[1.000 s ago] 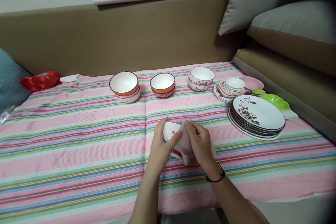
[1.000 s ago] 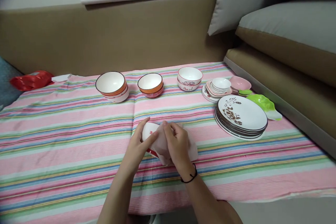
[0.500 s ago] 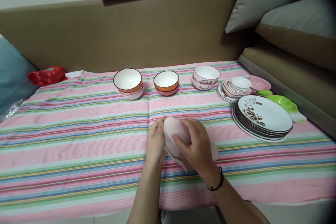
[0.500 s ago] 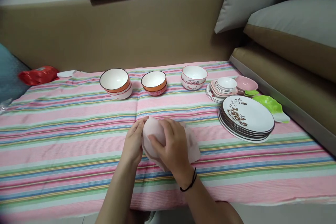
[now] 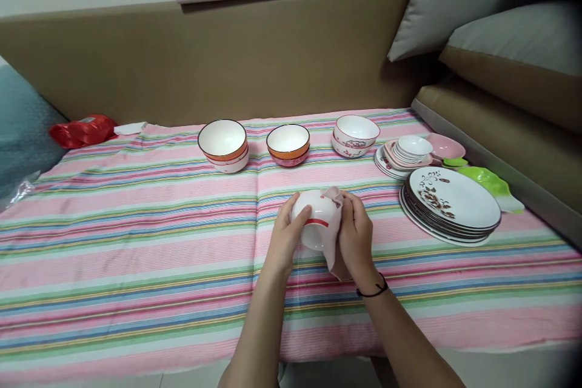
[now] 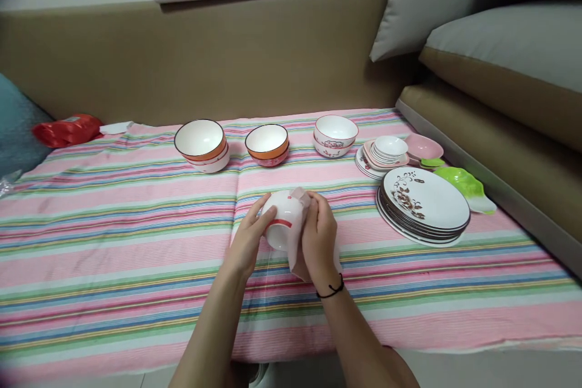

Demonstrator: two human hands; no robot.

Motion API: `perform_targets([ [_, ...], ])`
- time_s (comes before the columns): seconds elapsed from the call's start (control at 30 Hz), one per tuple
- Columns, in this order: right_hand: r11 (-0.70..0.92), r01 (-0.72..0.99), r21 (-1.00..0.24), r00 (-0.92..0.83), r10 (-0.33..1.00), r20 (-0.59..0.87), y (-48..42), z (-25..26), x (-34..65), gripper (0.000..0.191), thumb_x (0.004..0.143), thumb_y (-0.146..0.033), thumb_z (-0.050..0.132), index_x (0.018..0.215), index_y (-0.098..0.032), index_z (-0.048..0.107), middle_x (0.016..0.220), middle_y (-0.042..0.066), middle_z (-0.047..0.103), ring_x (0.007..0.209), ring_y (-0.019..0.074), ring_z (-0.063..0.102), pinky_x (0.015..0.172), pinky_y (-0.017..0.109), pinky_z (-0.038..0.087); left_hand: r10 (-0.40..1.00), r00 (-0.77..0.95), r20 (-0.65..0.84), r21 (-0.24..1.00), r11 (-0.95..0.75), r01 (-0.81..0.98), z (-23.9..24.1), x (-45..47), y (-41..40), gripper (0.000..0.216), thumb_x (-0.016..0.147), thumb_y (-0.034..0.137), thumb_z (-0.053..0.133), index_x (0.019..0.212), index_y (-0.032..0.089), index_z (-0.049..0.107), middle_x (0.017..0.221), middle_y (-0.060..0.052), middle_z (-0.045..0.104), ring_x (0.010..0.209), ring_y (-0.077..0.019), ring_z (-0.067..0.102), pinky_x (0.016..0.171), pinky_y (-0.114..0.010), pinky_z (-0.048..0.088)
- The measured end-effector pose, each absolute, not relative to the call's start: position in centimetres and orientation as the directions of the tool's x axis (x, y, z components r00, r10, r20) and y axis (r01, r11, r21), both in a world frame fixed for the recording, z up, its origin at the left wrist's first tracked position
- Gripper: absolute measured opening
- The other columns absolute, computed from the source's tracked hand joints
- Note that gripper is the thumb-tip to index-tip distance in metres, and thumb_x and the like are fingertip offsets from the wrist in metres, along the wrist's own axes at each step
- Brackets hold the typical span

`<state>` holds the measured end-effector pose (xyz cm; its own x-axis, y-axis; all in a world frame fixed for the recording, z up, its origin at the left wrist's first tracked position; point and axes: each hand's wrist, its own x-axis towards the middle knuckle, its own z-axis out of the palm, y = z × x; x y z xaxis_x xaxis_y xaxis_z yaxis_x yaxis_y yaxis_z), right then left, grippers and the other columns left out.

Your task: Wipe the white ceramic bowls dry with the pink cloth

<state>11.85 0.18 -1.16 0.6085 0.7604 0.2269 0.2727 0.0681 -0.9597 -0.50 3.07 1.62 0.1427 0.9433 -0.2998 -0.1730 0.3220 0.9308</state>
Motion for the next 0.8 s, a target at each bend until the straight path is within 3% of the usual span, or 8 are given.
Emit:
perform_targets([
  [0.1,0.054,0.213,-0.975,0.632,0.754,0.18,0.6,-1.4,12.5,0.035,0.094,-0.046,0.042,0.106,-0.02,0.062,0.108,0.008,0.068,0.098,0.0229,0.06,0.085,0.038,0.046,0.957,0.101,-0.272,0.948,0.284,-0.144,1.4,-0.3,3.2,0.058,0.071,0.04,0.078,0.124,0.022,0.065,0.121,-0.011,0.065,0.114,-0.0299,0.058,0.094,-0.037,0.046],
  [0.3,0.184,0.243,-0.953,0.403,0.874,0.272,0.9,-1.0,12.4,0.033,0.089,-0.044,0.054,0.112,-0.025,0.068,0.127,0.007,0.062,0.123,0.0238,0.052,0.108,0.045,0.036,0.97,-0.013,-0.244,0.957,0.238,-0.163,0.9,-0.1,3.1,0.051,0.065,0.037,0.082,0.112,0.021,0.069,0.114,-0.01,0.067,0.108,-0.0275,0.06,0.091,-0.036,0.047],
  [0.47,0.159,0.149,-0.976,0.333,0.921,0.201,1.0,-0.6,12.9,0.034,0.085,-0.045,0.061,0.113,-0.028,0.069,0.136,0.003,0.058,0.13,0.0231,0.048,0.113,0.044,0.032,0.959,0.001,-0.283,0.934,0.276,-0.224,1.1,0.0,3.2,0.057,0.059,0.036,0.084,0.111,0.019,0.068,0.106,-0.009,0.068,0.094,-0.024,0.062,0.081,-0.033,0.049],
  [0.57,0.082,-0.038,-0.996,0.376,0.925,0.062,1.2,-0.7,13.1,0.037,0.084,-0.049,0.061,0.11,-0.025,0.07,0.124,0.004,0.065,0.117,0.0231,0.056,0.102,0.04,0.042,0.96,0.016,-0.279,0.938,0.276,-0.208,1.2,-0.2,3.1,0.06,0.057,0.035,0.085,0.112,0.019,0.067,0.106,-0.009,0.067,0.092,-0.0229,0.061,0.075,-0.03,0.049],
  [0.67,-0.027,-0.227,-0.974,0.431,0.894,-0.125,1.4,-1.2,13.1,0.04,0.084,-0.055,0.057,0.101,-0.021,0.07,0.103,0.004,0.071,0.089,0.0207,0.062,0.076,0.032,0.05,0.963,0.061,-0.262,0.949,0.268,-0.164,1.4,-0.5,3.0,0.065,0.059,0.037,0.084,0.118,0.02,0.063,0.114,-0.011,0.065,0.096,-0.0232,0.059,0.073,-0.029,0.048],
  [0.73,-0.07,-0.259,-0.963,0.428,0.885,-0.18,1.5,-1.4,13.1,0.042,0.085,-0.057,0.054,0.093,-0.019,0.07,0.092,0.004,0.07,0.079,0.0197,0.061,0.066,0.031,0.048,0.961,0.091,-0.261,0.952,0.272,-0.139,1.5,-0.7,2.9,0.067,0.061,0.039,0.083,0.122,0.02,0.061,0.118,-0.011,0.063,0.098,-0.0233,0.058,0.074,-0.029,0.047],
  [0.8,-0.059,-0.192,-0.98,0.433,0.891,-0.138,1.6,-1.5,13.1,0.043,0.088,-0.058,0.05,0.096,-0.02,0.07,0.094,0.004,0.07,0.083,0.0205,0.061,0.071,0.032,0.049,0.957,0.102,-0.272,0.949,0.285,-0.137,1.6,-0.9,3.0,0.068,0.061,0.039,0.083,0.123,0.02,0.061,0.116,-0.011,0.064,0.097,-0.0228,0.059,0.074,-0.028,0.047],
])
